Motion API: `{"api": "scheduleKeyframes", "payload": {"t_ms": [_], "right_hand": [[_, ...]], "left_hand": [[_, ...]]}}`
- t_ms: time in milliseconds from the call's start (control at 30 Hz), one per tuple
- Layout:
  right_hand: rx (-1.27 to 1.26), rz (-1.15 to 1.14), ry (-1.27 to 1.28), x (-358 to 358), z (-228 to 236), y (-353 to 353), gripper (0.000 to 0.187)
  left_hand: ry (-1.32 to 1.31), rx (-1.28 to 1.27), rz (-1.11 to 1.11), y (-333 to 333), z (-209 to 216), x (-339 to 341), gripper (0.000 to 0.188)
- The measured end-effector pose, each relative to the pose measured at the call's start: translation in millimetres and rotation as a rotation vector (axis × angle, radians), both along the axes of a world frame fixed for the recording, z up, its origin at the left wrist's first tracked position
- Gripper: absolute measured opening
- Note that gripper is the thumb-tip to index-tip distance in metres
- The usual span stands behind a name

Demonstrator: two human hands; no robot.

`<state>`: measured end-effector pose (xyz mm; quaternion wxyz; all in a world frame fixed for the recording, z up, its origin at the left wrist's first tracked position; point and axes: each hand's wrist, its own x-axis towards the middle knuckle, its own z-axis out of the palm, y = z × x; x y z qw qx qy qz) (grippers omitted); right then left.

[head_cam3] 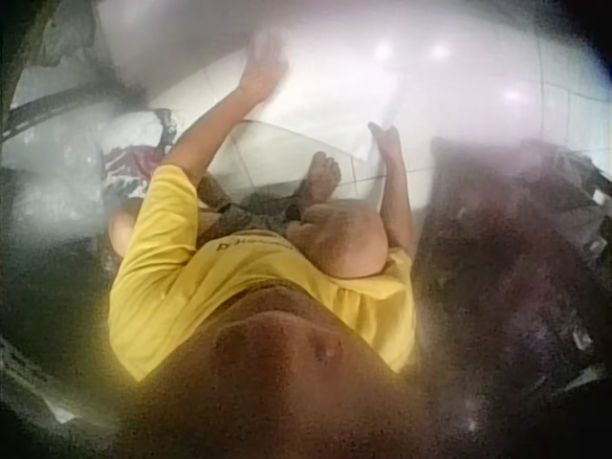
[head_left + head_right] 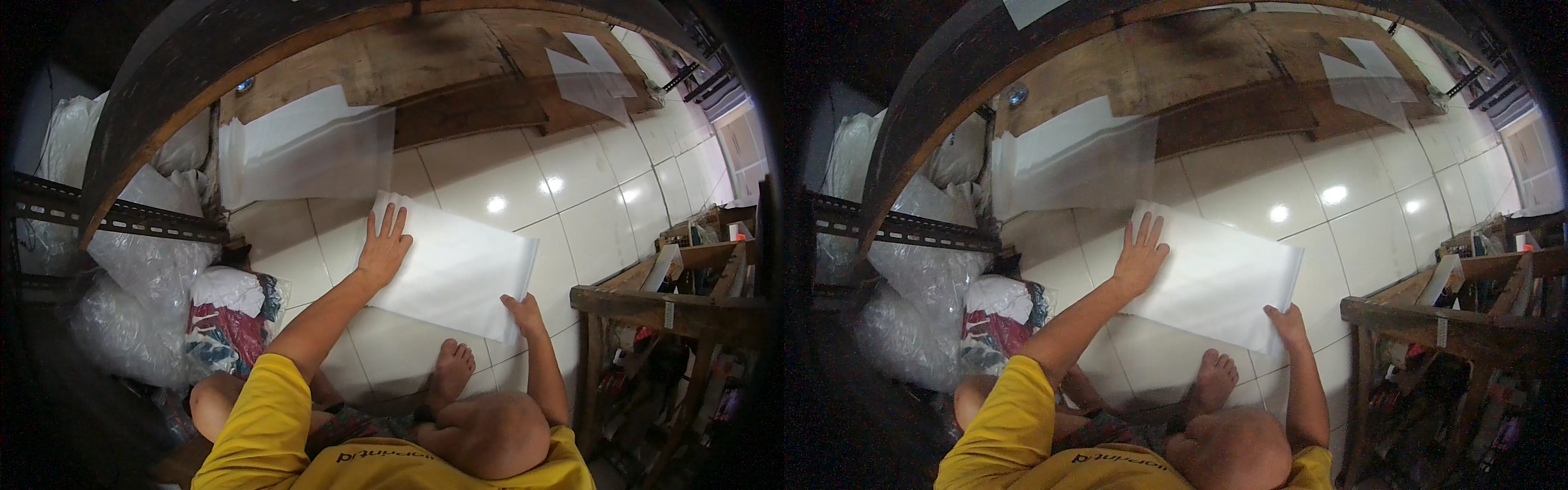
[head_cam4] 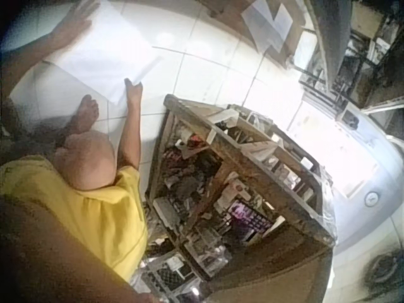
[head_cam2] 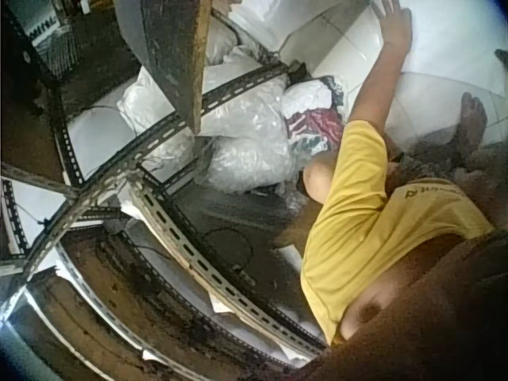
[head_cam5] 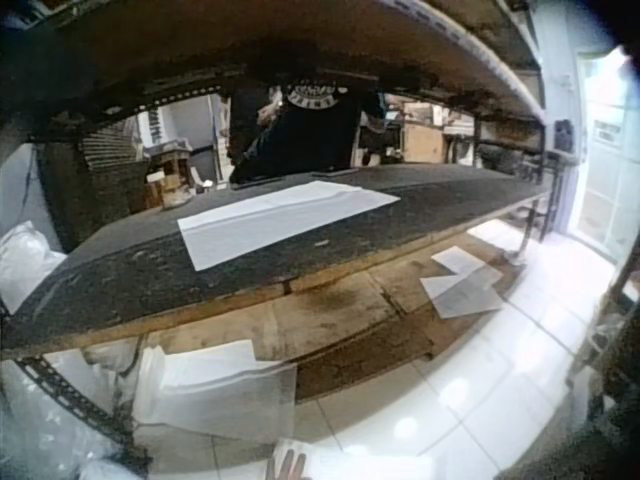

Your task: The person sits on the floor and repeatedly picks up stacks of white sheets from under a table, then places them onto a workbench. The person handles the sheets by hand, stacking them in a pile on the table.

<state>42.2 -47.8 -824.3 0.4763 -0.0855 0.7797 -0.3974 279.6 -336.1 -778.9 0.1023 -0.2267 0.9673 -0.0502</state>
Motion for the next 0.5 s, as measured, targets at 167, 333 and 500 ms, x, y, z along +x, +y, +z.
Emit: {"api": "scheduleKeyframes", "payload": {"t_ms": [167,333,500], "right_hand": [[-0.013,-0.029,-0.029,0,4,1,0.036],[-0.055,-0.068,-0.07,5,10,-1,0.041],[-0.065,-0.071,-0.057,15,14,-3,0.04]], "left_hand": [[0.236,0.228,0.479,12,0,6,0.09],[0.332,0.539,0.915,17,3,24,0.114],[0.335,0.553,0.975,25,-4,32,0.106]]}}
